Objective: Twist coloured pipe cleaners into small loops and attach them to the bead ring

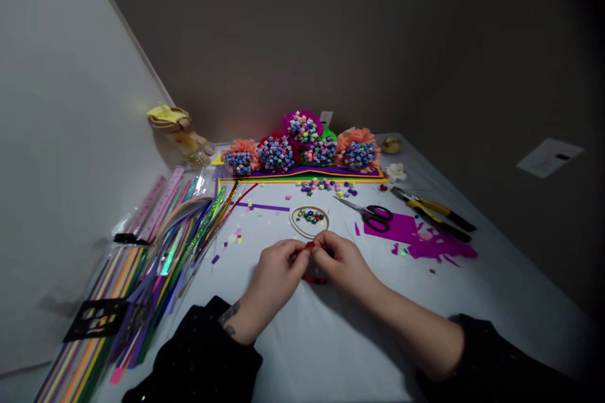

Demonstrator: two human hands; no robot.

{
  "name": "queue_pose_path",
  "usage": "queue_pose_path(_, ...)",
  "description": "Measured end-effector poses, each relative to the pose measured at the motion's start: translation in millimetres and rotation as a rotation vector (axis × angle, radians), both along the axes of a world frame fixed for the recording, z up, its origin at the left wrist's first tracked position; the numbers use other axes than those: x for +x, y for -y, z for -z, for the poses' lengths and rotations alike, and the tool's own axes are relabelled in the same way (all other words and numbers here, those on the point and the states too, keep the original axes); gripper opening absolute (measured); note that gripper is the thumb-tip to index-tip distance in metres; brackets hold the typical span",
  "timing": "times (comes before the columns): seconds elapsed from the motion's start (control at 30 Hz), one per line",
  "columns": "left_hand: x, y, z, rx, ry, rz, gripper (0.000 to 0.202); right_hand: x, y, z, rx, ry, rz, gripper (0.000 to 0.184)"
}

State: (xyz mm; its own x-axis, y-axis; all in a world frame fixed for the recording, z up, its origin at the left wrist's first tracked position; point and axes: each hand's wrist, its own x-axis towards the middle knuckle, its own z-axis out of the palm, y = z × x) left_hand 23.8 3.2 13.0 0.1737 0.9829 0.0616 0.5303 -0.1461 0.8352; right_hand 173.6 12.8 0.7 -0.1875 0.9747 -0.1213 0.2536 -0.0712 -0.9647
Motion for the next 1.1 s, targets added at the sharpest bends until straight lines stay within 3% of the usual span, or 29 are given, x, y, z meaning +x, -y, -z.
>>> queue_pose_path(0.17, -1.0, -5.1, 0.7, -0.242, 0.258, -0.09, 0.013, 3.8, -3.5, -2.0, -0.029, -0.112, -0.01, 0.011)
queue_pose_path(0.27, -3.7, -8.9, -2.2, -0.453, 0.458, -0.114, 0.016, 11.8, -8.1, -3.5, 0.217, -0.069, -0.057, 0.009)
queue_pose_path(0.37, -5.8, -11.1, -6.8, -0.6, 0.583, -0.094, 0.02, 18.3, -9.7, -2.4, 0.512, -0.003, -0.213, 0.018)
queue_pose_path(0.47, -7.7, -13.6, -7.9, -0.614, 0.598, -0.087, 0.02, 20.3, -5.7, -2.6, 0.636, 0.053, -0.33, 0.019)
queue_pose_path(0.6, -16.5, -22.4, -0.2, -0.429, 0.484, -0.218, 0.018, 19.6, 1.8, -12.0, 0.642, 0.024, -0.44, 0.019)
queue_pose_path(0.77, -28.5, -32.3, 7.7, -0.148, 0.219, -0.328, 0.017, 17.9, 5.2, -24.9, 0.482, -0.189, -0.522, 0.01)
queue_pose_path(1.0, -20.0, -25.7, 6.9, -0.042, -0.021, -0.264, 0.017, 10.5, 2.8, -11.4, -0.216, -0.366, -0.183, 0.026)
queue_pose_path(1.1, -14.8, -20.9, 6.7, -0.03, -0.025, -0.226, 0.017, 5.6, 2.4, -8.5, -0.419, -0.381, -0.134, 0.028)
